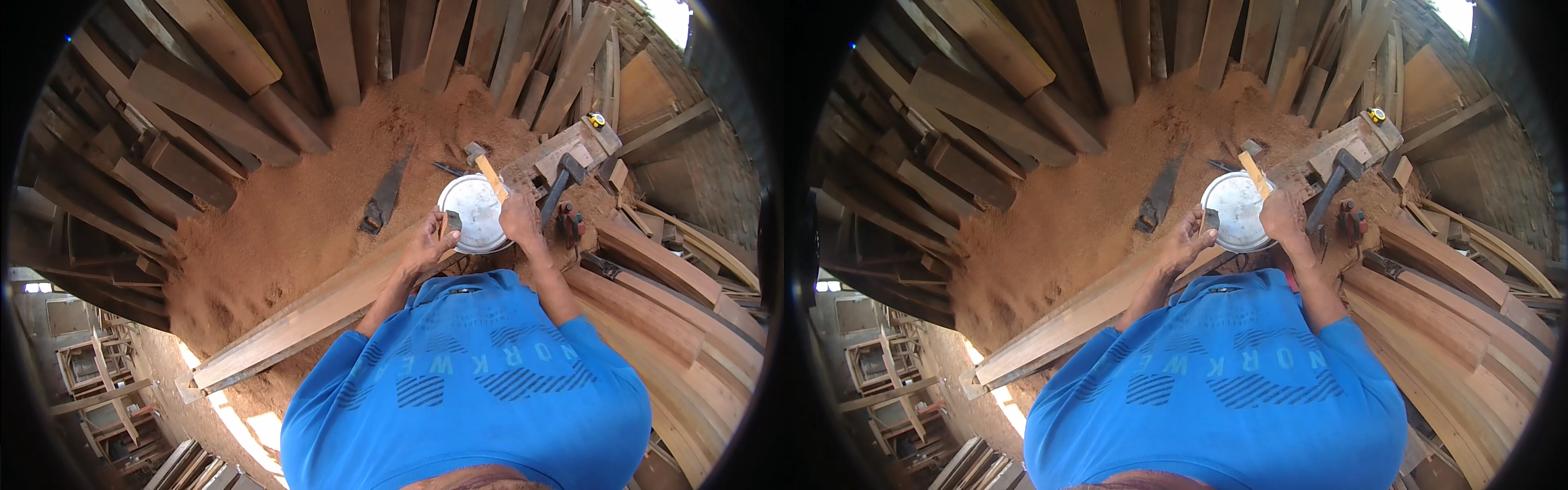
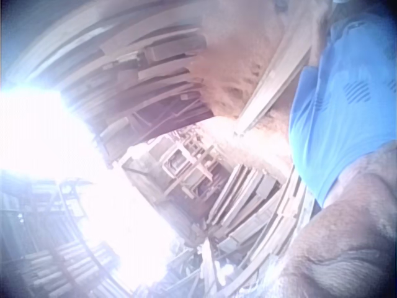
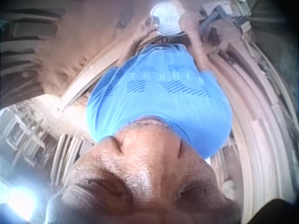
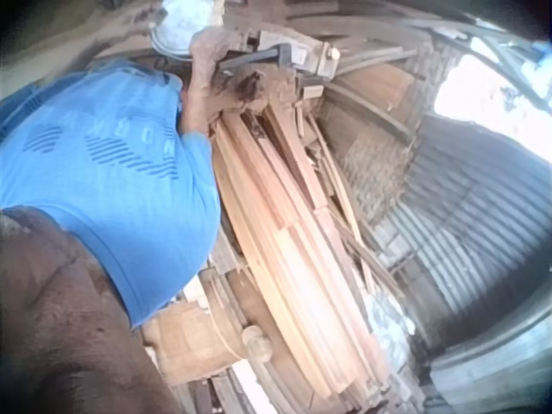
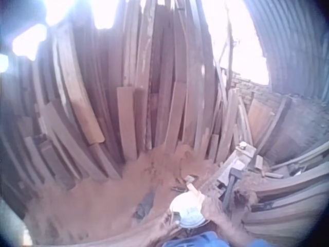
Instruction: The person walks through a cluttered workshop carrying a bucket and a saw, then applies glue to a small wooden piece and attaches it to a larger plank using a hammer. The person then uses a hand saw to cut the plank.
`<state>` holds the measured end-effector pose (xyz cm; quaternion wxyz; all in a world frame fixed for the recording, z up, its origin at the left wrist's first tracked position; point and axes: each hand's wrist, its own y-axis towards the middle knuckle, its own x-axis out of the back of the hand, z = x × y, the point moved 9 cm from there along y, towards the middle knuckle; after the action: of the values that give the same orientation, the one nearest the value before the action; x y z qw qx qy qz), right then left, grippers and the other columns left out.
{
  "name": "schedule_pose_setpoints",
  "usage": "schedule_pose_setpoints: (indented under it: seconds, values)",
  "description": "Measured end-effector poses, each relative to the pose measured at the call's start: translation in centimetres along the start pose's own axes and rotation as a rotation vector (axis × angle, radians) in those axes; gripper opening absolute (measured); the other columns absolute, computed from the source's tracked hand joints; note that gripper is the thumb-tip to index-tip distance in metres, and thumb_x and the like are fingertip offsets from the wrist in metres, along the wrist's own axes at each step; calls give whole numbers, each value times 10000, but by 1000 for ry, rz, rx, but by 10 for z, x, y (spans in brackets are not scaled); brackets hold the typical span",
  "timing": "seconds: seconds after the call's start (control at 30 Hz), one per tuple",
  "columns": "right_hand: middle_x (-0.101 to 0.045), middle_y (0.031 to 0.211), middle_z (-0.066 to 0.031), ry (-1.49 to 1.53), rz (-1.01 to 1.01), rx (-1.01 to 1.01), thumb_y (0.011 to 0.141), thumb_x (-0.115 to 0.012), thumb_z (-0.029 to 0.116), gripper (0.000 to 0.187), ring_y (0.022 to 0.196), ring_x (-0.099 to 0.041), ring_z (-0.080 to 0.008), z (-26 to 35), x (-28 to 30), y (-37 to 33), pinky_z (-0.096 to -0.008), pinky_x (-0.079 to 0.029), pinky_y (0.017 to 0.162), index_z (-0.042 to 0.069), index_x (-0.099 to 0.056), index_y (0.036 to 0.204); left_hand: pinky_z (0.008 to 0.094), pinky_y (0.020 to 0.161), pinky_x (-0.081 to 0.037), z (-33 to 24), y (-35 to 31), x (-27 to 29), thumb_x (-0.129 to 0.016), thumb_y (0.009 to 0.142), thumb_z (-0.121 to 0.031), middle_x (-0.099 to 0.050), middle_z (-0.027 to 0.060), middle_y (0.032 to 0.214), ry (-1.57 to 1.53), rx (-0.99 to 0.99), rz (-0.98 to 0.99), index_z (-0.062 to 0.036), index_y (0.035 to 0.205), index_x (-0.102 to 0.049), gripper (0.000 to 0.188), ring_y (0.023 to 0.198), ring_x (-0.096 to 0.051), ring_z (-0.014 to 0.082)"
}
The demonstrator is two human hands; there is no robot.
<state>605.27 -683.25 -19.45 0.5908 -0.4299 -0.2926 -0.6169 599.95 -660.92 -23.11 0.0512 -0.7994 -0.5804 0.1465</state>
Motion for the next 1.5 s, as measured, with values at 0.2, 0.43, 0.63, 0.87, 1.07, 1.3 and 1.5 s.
schedule_pose_setpoints:
  seconds: [0.2,0.43,0.63,0.87,1.07,1.3,1.5]
  values:
    - [-657,923,-313,150,-88,15,954,-476,185,298,935,-635,-495,-11,4,5,-552,-494,813,-47,-645,876,369,987,-464,10,4,1,-766,901,-307,-569,118,1243,54,-136,-116,4,1295,-522,558,1149,-541,211]
    - [-609,749,-263,578,-208,205,992,-434,193,335,709,-618,-426,35,37,-7,-491,-465,662,-42,-598,819,315,976,-466,-10,-12,19,-780,892,-260,-623,95,1201,-315,-132,-271,-22,1314,-522,549,1107,-593,190]
    - [-616,739,-196,605,-187,484,1010,-441,198,337,666,-619,-347,87,78,-16,-448,-455,634,-45,-581,823,354,1022,-478,-17,-65,106,-738,902,-175,-656,49,1160,-712,-302,-296,-38,1262,-565,422,1076,-627,161]
    - [-721,979,-220,-313,226,276,944,-508,112,260,929,-708,-362,49,44,-9,-444,-550,856,28,-686,1113,348,885,-534,108,-216,295,-783,887,-271,-667,49,1011,-451,-83,-798,-54,1087,-630,332,963,-641,157]
    - [-733,1129,-185,-636,561,215,849,-641,85,327,1063,-715,-328,72,-36,3,-450,-573,875,61,-729,1163,330,783,-538,223,-263,300,-807,865,-287,-686,57,934,-349,235,-917,-6,1057,-668,368,860,-661,175]
    - [-731,1165,-174,-574,498,166,834,-689,137,284,1065,-721,-321,69,-97,32,-443,-582,866,63,-758,1100,411,903,-507,214,-266,289,-854,781,-427,-704,160,1000,136,304,-1092,61,1152,-662,643,979,-658,250]
    - [-732,1106,-206,-436,430,228,859,-626,135,228,1074,-700,-374,72,-92,29,-476,-566,882,36,-755,1019,407,929,-503,124,-243,294,-832,805,-452,-693,173,1068,676,178,-1074,75,1226,-633,703,1037,-655,247]
